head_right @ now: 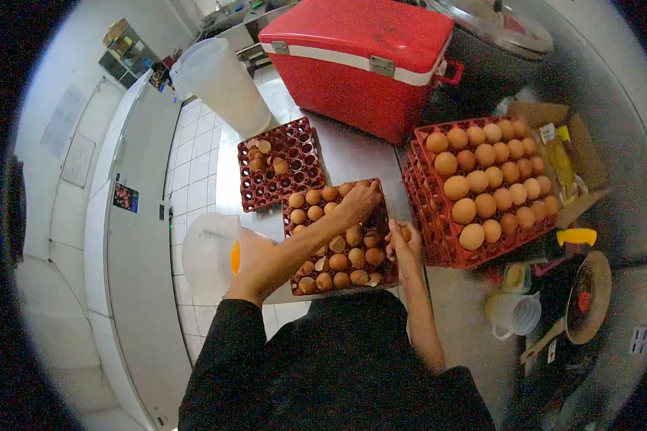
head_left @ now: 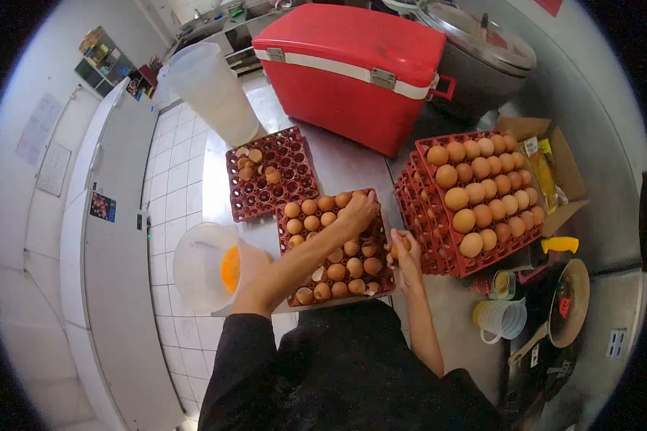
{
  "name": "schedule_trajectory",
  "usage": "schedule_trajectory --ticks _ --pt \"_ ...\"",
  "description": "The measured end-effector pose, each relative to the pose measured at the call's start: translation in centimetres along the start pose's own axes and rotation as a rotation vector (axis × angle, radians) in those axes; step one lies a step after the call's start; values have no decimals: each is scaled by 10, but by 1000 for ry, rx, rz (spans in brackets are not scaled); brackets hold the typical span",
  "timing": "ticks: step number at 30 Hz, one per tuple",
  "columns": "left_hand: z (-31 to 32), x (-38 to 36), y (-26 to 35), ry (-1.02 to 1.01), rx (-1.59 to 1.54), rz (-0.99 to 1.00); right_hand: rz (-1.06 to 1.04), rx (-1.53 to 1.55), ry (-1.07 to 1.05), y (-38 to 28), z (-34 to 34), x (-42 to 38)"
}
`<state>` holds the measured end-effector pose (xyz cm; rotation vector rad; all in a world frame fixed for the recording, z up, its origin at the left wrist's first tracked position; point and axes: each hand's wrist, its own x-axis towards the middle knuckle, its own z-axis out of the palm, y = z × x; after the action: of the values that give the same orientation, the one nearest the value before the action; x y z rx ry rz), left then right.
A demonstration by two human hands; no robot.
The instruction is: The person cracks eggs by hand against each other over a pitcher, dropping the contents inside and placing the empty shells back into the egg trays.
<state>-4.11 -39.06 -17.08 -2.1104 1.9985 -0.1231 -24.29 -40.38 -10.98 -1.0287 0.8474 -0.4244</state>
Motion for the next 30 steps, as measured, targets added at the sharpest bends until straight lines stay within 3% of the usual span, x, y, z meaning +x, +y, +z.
schedule_trajectory --ticks 1,3,4,6,8,10,12,13,14,15,16,18,19,20,22,24,26,28,30 --pt "-7 -3 -5 6 2 -16 -7 -9 -13 4 0 5" --pt "-32 -20 -25 4 -554 -49 22 193 5 9 1 13" --pt "-51 -35 -30 12 -544 -47 11 197 2 5 6 14" --pt "-83 -76 -25 368 -1003 -229 10 246 -108 -8 22 10" --pt "-106 -117 -23 737 -1033 -294 1 222 -136 -24 50 3" --pt "-131 -166 -15 1010 -987 -582 -87 264 -337 -34 90 -6" --pt "-139 -193 1 1411 -1278 -787 -63 216 -477 -48 137 -23" --pt "-137 -210 -3 1445 -1253 -801 -173 -52 -458 -28 159 -20" --pt "-134 -230 -8 1331 -1104 -818 -189 59 -494 6 188 -13" --pt "-132 -248 -12 1213 -954 -842 -104 101 -583 -16 209 -34" --pt "-131 -262 -14 1249 -918 -873 -17 143 -674 -37 228 -55" --pt "-133 -286 -22 1506 -955 -1096 -56 104 -758 -16 266 -58" --pt "-131 -298 -26 1494 -1098 -1102 -93 73 -793 -11 280 -61" --pt "-128 -307 -30 1527 -1078 -1116 -96 56 -824 -10 290 -62" --pt "-121 -327 -30 1559 -1031 -1185 107 124 -866 -15 302 -76" --pt "-114 -341 -34 1622 -917 -1273 107 137 -927 4 312 -71" --pt "-109 -347 -36 1449 -1122 -1165 -147 -193 -935 14 324 -70" --pt "-116 -356 -45 1500 -1031 -1170 -152 -221 -994 6 326 -60" --pt "-107 -380 -51 1401 -1583 -1120 -481 -436 -1212 -4 325 -42"
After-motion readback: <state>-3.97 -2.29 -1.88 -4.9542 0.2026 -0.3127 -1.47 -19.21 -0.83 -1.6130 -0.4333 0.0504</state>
